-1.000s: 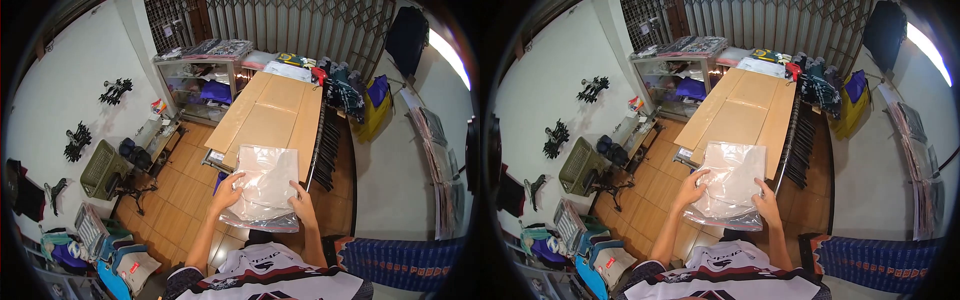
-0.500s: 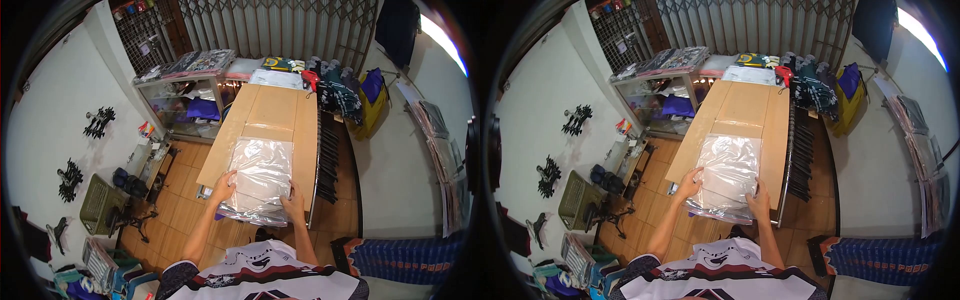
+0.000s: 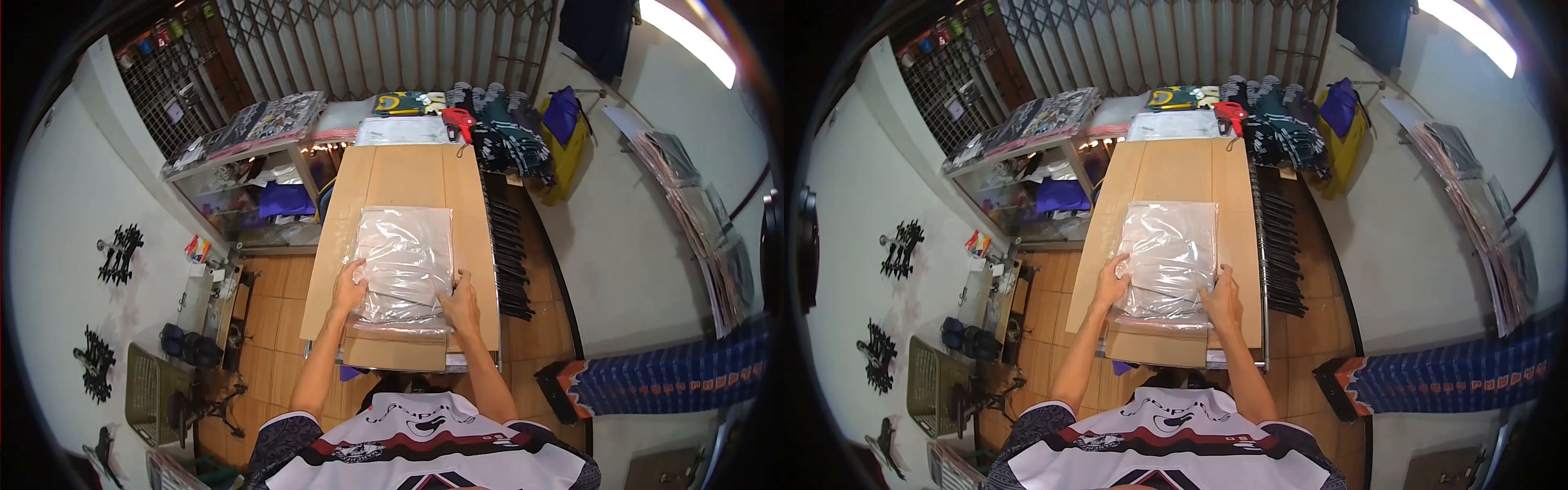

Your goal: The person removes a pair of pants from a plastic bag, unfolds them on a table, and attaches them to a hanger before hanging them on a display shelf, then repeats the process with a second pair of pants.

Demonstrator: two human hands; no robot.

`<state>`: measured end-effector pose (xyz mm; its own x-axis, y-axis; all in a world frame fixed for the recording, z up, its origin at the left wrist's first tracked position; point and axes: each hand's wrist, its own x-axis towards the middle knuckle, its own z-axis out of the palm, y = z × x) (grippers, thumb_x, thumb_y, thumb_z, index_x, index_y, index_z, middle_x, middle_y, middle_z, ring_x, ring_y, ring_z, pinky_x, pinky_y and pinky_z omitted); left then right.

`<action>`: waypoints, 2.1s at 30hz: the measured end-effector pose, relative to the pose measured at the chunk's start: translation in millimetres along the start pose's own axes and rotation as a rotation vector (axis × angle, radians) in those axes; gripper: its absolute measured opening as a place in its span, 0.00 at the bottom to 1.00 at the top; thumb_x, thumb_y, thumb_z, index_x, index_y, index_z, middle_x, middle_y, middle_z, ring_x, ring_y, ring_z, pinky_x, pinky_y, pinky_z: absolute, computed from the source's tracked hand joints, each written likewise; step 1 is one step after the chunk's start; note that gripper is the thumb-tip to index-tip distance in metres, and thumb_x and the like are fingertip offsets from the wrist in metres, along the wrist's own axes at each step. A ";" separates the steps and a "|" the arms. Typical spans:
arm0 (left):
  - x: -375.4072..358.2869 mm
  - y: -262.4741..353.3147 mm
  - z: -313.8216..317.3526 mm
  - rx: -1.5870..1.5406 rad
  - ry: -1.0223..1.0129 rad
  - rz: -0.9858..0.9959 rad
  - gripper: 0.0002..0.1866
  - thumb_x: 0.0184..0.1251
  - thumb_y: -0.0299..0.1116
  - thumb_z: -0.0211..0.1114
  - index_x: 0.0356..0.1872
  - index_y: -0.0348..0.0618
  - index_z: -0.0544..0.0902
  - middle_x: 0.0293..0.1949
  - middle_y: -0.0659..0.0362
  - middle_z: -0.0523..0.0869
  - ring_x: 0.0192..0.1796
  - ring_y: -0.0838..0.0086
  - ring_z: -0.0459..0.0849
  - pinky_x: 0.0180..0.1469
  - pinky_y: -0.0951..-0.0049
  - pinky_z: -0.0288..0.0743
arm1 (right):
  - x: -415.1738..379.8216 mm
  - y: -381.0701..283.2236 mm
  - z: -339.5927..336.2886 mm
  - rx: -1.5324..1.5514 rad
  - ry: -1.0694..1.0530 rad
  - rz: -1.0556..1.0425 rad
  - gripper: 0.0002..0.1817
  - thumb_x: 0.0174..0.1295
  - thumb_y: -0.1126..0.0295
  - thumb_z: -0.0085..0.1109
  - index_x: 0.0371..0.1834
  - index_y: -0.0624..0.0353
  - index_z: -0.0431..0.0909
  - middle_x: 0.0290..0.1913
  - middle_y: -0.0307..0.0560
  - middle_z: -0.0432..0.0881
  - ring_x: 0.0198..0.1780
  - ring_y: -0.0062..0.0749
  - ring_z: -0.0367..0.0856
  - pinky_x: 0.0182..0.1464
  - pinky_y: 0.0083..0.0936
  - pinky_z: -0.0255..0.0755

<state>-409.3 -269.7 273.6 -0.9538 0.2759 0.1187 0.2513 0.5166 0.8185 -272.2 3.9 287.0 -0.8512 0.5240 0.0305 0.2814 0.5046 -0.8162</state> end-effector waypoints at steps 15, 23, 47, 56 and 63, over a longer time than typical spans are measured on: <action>11.9 -23.6 0.2 -0.003 0.131 0.217 0.27 0.62 0.27 0.71 0.64 0.38 0.79 0.61 0.44 0.81 0.65 0.48 0.79 0.70 0.57 0.72 | -22.7 -6.3 26.3 -0.027 0.246 0.038 0.31 0.58 0.63 0.76 0.62 0.65 0.75 0.41 0.58 0.87 0.47 0.57 0.86 0.50 0.46 0.78; -37.4 -11.6 -7.7 0.102 0.268 0.309 0.27 0.63 0.27 0.71 0.65 0.38 0.78 0.69 0.44 0.72 0.68 0.41 0.72 0.68 0.48 0.70 | -106.7 -12.3 38.0 0.002 0.411 0.111 0.27 0.60 0.68 0.74 0.60 0.66 0.77 0.36 0.53 0.86 0.36 0.41 0.85 0.43 0.36 0.78; -75.5 53.9 81.9 -0.285 -0.406 0.527 0.14 0.69 0.27 0.71 0.54 0.42 0.84 0.38 0.52 0.92 0.41 0.56 0.90 0.46 0.59 0.81 | -117.8 -8.0 58.5 0.322 0.594 0.171 0.23 0.63 0.76 0.74 0.58 0.65 0.73 0.36 0.48 0.90 0.33 0.23 0.87 0.37 0.21 0.78; -76.1 57.7 80.2 -0.279 -0.393 0.472 0.11 0.71 0.25 0.69 0.51 0.38 0.82 0.38 0.49 0.91 0.41 0.55 0.91 0.44 0.59 0.83 | -121.4 -7.6 51.6 0.340 0.472 0.137 0.26 0.64 0.78 0.73 0.63 0.66 0.70 0.36 0.45 0.88 0.35 0.20 0.85 0.39 0.18 0.78; -75.2 55.8 82.9 -0.289 -0.387 0.470 0.11 0.71 0.25 0.69 0.51 0.37 0.80 0.38 0.48 0.91 0.40 0.53 0.91 0.43 0.59 0.83 | -121.4 -2.8 49.9 0.357 0.433 0.118 0.27 0.65 0.78 0.72 0.64 0.67 0.69 0.36 0.45 0.87 0.35 0.20 0.84 0.40 0.18 0.78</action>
<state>-309.8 -194.4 263.7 -0.6126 0.7166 0.3336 0.5200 0.0476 0.8528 -191.8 -95.3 256.8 -0.5432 0.8337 0.0995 0.1323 0.2020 -0.9704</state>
